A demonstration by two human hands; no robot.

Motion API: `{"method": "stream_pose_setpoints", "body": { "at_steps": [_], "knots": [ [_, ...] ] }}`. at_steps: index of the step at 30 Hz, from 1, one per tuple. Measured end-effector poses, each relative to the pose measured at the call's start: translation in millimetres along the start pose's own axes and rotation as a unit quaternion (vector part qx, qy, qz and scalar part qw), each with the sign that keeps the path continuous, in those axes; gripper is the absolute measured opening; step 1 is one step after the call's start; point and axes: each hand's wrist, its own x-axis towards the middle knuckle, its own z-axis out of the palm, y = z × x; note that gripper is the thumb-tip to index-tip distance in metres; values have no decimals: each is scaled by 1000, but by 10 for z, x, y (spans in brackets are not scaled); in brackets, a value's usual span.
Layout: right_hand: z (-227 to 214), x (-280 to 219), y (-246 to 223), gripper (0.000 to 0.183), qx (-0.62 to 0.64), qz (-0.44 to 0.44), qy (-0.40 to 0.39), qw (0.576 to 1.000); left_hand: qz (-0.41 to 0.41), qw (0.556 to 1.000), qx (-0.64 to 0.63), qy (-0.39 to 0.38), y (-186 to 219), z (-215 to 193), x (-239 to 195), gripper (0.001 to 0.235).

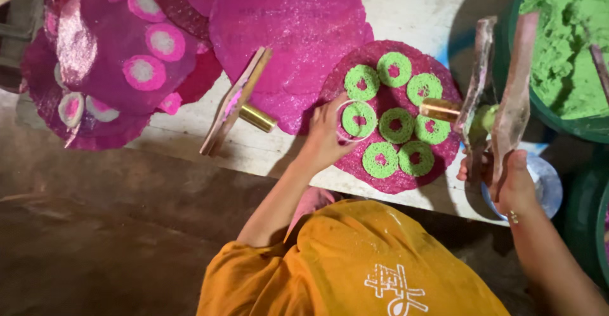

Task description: The person applies green paste to circular dough pieces using a wooden applicator and then adds pink paste decorations on top, repeating the process for several items on a table.

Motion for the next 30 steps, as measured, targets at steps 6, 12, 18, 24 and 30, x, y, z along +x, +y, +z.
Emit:
{"method": "stream_pose_setpoints", "body": {
  "at_steps": [6,12,18,24,30],
  "knots": [
    [-45,-100,105,105,-6,-4,-10,1000,11,999,24,-34,-58,-192,-455,110],
    [-45,-51,262,102,-5,-4,-43,999,-2,998,34,-44,-121,-123,-556,110],
    [370,85,105,87,-101,59,-70,991,-22,990,-137,-1,-83,-310,-381,104],
    [1207,392,-367,73,-283,295,-253,877,-48,557,-826,69,19,-162,112,73],
    [1754,718,-732,84,-504,234,-235,798,-2,485,-858,169,-23,-248,172,44]
  ]
}}
